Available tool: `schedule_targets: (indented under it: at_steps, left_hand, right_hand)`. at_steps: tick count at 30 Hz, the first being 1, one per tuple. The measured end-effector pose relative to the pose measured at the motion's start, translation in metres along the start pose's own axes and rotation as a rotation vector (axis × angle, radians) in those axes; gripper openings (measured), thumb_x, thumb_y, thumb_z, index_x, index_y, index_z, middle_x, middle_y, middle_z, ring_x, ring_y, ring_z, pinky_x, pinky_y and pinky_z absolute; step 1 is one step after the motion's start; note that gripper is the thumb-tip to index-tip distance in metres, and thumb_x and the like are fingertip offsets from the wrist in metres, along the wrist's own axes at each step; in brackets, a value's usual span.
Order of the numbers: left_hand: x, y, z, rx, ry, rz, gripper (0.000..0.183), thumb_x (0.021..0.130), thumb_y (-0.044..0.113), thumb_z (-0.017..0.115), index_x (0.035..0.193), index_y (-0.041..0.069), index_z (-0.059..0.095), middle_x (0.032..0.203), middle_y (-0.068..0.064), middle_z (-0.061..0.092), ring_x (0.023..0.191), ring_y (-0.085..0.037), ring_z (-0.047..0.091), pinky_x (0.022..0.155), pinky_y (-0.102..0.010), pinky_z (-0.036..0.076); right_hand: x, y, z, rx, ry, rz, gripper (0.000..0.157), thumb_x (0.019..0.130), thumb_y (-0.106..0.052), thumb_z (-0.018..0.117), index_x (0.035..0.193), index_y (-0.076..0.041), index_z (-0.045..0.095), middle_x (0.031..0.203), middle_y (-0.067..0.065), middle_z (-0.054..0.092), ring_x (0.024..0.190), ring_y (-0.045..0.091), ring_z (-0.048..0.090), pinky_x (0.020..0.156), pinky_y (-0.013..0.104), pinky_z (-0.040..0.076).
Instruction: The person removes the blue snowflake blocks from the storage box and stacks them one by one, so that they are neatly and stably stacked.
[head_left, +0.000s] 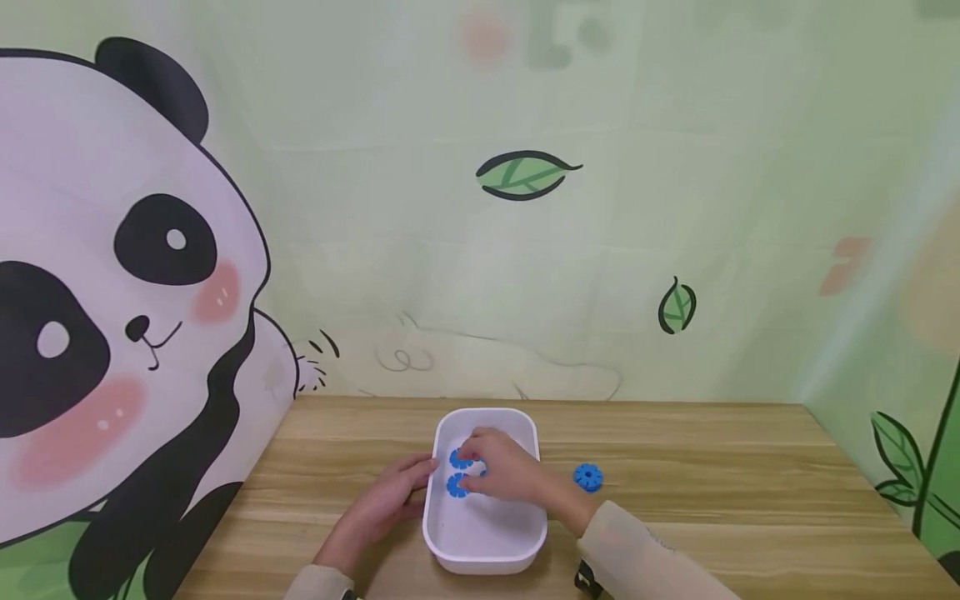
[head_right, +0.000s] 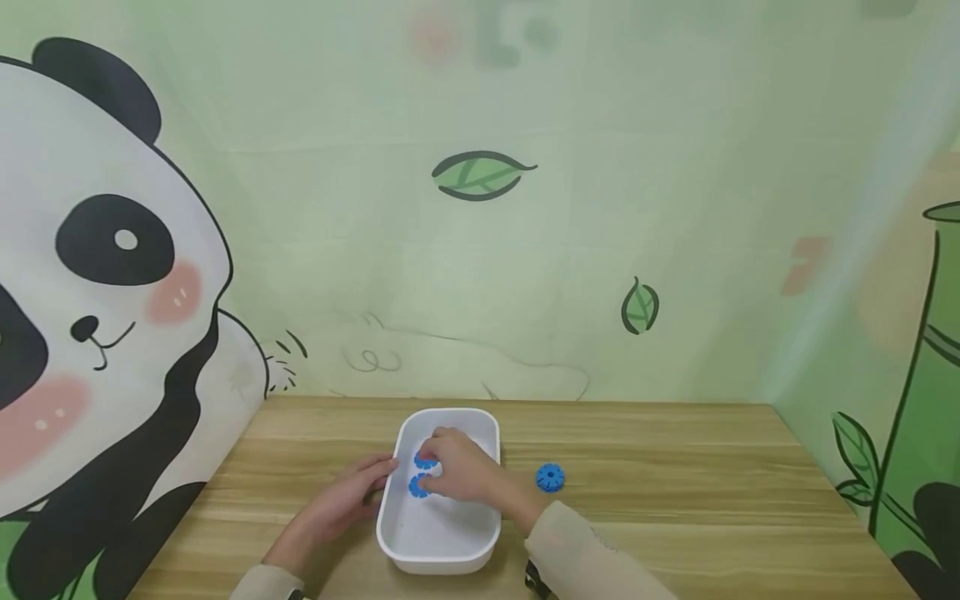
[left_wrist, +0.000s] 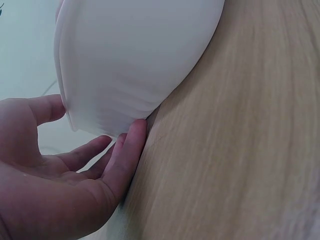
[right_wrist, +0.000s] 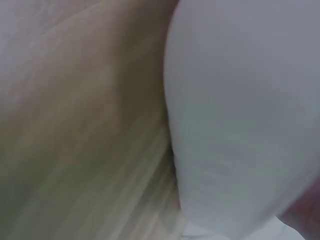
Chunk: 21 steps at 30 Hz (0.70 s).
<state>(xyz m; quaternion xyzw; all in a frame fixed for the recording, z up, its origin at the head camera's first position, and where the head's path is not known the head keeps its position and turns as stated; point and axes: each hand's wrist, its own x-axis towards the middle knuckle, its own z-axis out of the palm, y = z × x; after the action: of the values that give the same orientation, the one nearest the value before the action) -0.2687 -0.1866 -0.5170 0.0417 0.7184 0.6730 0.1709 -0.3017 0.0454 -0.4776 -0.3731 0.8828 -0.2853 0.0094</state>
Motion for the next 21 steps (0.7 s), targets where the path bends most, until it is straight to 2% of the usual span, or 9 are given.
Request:
schedule_targets:
  at_steps: [6, 10, 15, 21]
  left_hand:
    - [0.001, -0.002, -0.002, -0.011, 0.012, 0.01, 0.063, 0.112, 0.037, 0.052, 0.153, -0.01, 0.043, 0.15, -0.032, 0.052, 0.138, -0.044, 0.053, 0.101, -0.053, 0.058]
    - [0.001, -0.001, -0.002, -0.024, 0.006, 0.011, 0.063, 0.111, 0.036, 0.054, 0.153, -0.011, 0.043, 0.149, -0.032, 0.053, 0.138, -0.042, 0.054, 0.1, -0.052, 0.058]
    - [0.0, -0.001, -0.001, -0.027, -0.006, 0.016, 0.064, 0.111, 0.035, 0.053, 0.153, -0.012, 0.041, 0.149, -0.032, 0.053, 0.135, -0.04, 0.056, 0.099, -0.05, 0.059]
    - [0.0, -0.002, -0.001, -0.025, -0.009, 0.014, 0.064, 0.111, 0.036, 0.054, 0.153, -0.012, 0.042, 0.148, -0.032, 0.054, 0.135, -0.039, 0.056, 0.1, -0.051, 0.059]
  right_hand:
    - [0.01, 0.002, 0.019, -0.117, -0.063, 0.037, 0.032, 0.089, -0.022, 0.087, 0.115, -0.005, 0.078, 0.106, 0.0, 0.067, 0.098, 0.012, 0.056, 0.094, 0.029, 0.052]
    - [0.012, 0.004, 0.026, -0.185, -0.099, 0.051, 0.031, 0.09, -0.025, 0.086, 0.115, -0.009, 0.079, 0.107, -0.003, 0.066, 0.1, 0.011, 0.057, 0.098, 0.028, 0.051]
    - [0.009, 0.004, 0.03, -0.215, -0.097, 0.047, 0.029, 0.091, -0.026, 0.085, 0.115, -0.011, 0.079, 0.111, -0.001, 0.065, 0.104, 0.013, 0.057, 0.101, 0.03, 0.051]
    - [0.005, 0.003, 0.034, -0.238, -0.093, 0.059, 0.024, 0.094, -0.025, 0.082, 0.116, -0.015, 0.079, 0.117, -0.001, 0.062, 0.109, 0.014, 0.056, 0.096, 0.034, 0.054]
